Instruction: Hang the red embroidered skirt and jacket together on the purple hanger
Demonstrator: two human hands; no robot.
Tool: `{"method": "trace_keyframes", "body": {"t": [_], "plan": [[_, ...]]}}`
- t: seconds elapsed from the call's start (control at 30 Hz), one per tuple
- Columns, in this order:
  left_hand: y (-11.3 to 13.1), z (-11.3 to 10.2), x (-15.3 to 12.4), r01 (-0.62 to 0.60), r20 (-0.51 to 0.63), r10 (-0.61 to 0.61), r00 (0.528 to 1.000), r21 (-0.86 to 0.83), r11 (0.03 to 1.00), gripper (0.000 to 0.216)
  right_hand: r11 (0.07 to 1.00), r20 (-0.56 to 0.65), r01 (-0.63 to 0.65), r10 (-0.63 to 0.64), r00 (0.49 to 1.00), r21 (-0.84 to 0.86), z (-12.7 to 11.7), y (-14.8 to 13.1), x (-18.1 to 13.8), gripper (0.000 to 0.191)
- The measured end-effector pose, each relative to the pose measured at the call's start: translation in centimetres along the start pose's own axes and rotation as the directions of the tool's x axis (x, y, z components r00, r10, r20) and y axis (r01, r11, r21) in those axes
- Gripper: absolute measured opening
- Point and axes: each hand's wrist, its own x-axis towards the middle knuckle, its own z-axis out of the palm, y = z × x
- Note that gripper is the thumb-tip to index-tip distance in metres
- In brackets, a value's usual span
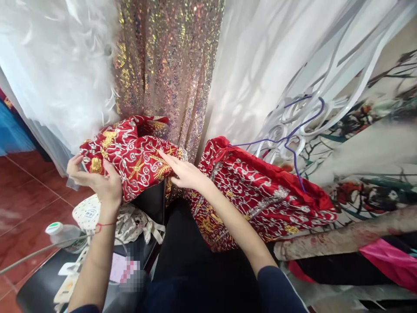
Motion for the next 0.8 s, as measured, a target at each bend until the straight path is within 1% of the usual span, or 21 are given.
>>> {"method": "trace_keyframes", "body": {"t": [0.07, 0.13, 0.17, 0.2, 0.23, 0.27, 0.33, 0.37, 0.4, 0.43, 0.5, 0.53, 0.6, 0.7, 0.8], "plan": [[4.1, -0.6, -0.9, -0.185, -0.050, 0.180, 0.982, -0.126, 0.975, 0.037, 1.000, -0.040, -0.019, 0.019, 0.999, 0.008, 0.1, -0.4, -1.6, 0.081], [7.8, -0.8, -2.0, -0.330, -0.064, 0.327, 0.943, -0.296, 0.896, 0.017, 0.997, -0.104, -0.050, 0.056, 0.993, 0.061, 0.2, -0.4, -3.4, 0.072], [9.5, -0.6, -2.6, -0.377, -0.036, 0.395, 0.918, -0.385, 0.842, 0.012, 0.992, -0.141, -0.086, 0.099, 0.985, 0.097, 0.3, -0.1, -4.3, 0.065], [11.0, -0.2, -3.3, -0.398, 0.039, 0.467, 0.883, -0.466, 0.790, 0.011, 0.980, -0.177, -0.143, 0.166, 0.970, 0.137, 0.4, 0.3, -5.2, 0.057], [12.3, 0.5, -4.1, -0.382, 0.132, 0.519, 0.845, -0.529, 0.757, 0.013, 0.957, -0.209, -0.223, 0.260, 0.943, 0.184, 0.5, 0.9, -6.1, 0.049], [13.5, 1.4, -4.9, -0.338, 0.248, 0.548, 0.799, -0.569, 0.750, 0.013, 0.920, -0.235, -0.314, 0.367, 0.900, 0.234, 0.6, 1.7, -6.9, 0.041], [15.5, 3.8, -6.6, -0.219, 0.451, 0.538, 0.712, -0.586, 0.780, 0.013, 0.824, -0.260, -0.462, 0.549, 0.794, 0.327, 1.0, 3.5, -8.5, 0.030], [16.3, 5.2, -7.5, -0.149, 0.530, 0.512, 0.676, -0.582, 0.799, 0.015, 0.780, -0.269, -0.509, 0.611, 0.745, 0.364, 1.2, 4.5, -9.2, 0.026], [17.0, 6.6, -8.3, -0.067, 0.591, 0.486, 0.644, -0.589, 0.806, 0.018, 0.748, -0.278, -0.535, 0.651, 0.706, 0.392, 1.3, 5.3, -9.9, 0.024], [17.6, 8.0, -9.0, 0.025, 0.646, 0.460, 0.609, -0.596, 0.803, 0.022, 0.729, -0.289, -0.546, 0.673, 0.681, 0.413, 1.4, 6.1, -10.5, 0.023], [18.5, 10.5, -10.2, 0.197, 0.725, 0.424, 0.543, -0.601, 0.775, 0.031, 0.710, -0.306, -0.540, 0.692, 0.654, 0.452, 1.4, 7.3, -11.5, 0.021], [18.9, 11.5, -10.5, 0.258, 0.748, 0.412, 0.521, -0.597, 0.759, 0.037, 0.704, -0.312, -0.528, 0.696, 0.647, 0.476, 1.4, 7.8, -11.9, 0.021], [19.4, 13.0, -10.7, 0.326, 0.765, 0.405, 0.501, -0.600, 0.730, 0.041, 0.699, -0.326, -0.490, 0.694, 0.642, 0.521, 1.3, 8.4, -12.5, 0.020], [19.8, 14.2, -10.1, 0.396, 0.772, 0.421, 0.476, -0.615, 0.682, 0.030, 0.693, -0.351, -0.425, 0.686, 0.637, 0.582, 1.4, 9.1, -12.8, 0.020], [20.0, 14.4, -9.4, 0.446, 0.788, 0.419, 0.451, -0.605, 0.660, 0.028, 0.686, -0.368, -0.364, 0.677, 0.638, 0.630, 1.9, 9.5, -12.6, 0.021]]}}
